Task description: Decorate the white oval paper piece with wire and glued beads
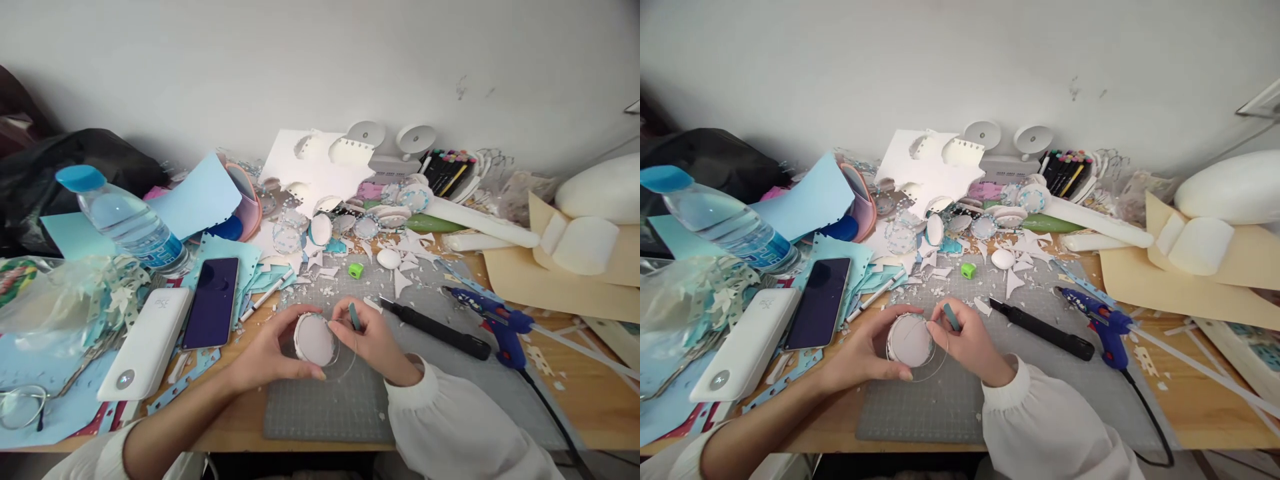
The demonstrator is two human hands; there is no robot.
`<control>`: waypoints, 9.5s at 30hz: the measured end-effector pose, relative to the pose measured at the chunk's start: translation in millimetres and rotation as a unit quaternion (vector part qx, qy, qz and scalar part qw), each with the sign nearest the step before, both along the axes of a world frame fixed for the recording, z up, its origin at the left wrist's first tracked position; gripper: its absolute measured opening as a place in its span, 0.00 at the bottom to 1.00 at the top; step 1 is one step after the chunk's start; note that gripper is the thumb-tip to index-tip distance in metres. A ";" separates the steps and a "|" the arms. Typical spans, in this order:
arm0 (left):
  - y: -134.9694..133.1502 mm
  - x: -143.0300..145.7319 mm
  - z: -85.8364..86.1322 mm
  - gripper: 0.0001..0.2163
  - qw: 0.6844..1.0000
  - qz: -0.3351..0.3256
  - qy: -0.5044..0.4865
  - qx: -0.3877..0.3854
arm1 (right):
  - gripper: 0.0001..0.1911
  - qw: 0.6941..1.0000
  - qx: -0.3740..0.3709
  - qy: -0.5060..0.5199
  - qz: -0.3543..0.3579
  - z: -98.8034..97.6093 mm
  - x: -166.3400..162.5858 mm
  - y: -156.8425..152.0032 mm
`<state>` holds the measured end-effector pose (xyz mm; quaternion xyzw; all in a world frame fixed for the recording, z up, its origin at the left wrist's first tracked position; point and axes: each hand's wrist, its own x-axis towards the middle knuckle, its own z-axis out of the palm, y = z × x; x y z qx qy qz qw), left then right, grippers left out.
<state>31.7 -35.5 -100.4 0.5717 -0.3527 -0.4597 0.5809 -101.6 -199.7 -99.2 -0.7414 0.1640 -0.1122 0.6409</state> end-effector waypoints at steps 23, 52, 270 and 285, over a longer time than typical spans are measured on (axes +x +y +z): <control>43.0 -26.6 30.4 0.38 0.939 0.005 -0.338 0.069 | 0.14 0.996 -0.020 0.029 0.085 -0.5 5.0 -4.8; 36.1 86.8 40.5 0.29 0.577 0.203 -0.650 0.451 | 0.12 0.995 -0.001 0.076 0.070 -7.6 16.2 -13.1; -13.3 -7.6 11.3 0.34 0.809 0.069 -0.583 0.005 | 0.24 0.978 0.202 0.049 0.011 -23.0 15.4 -15.2; -7.0 -12.5 17.6 0.29 0.821 0.093 -0.562 0.039 | 0.21 0.990 0.117 0.077 0.030 -12.5 10.2 -17.8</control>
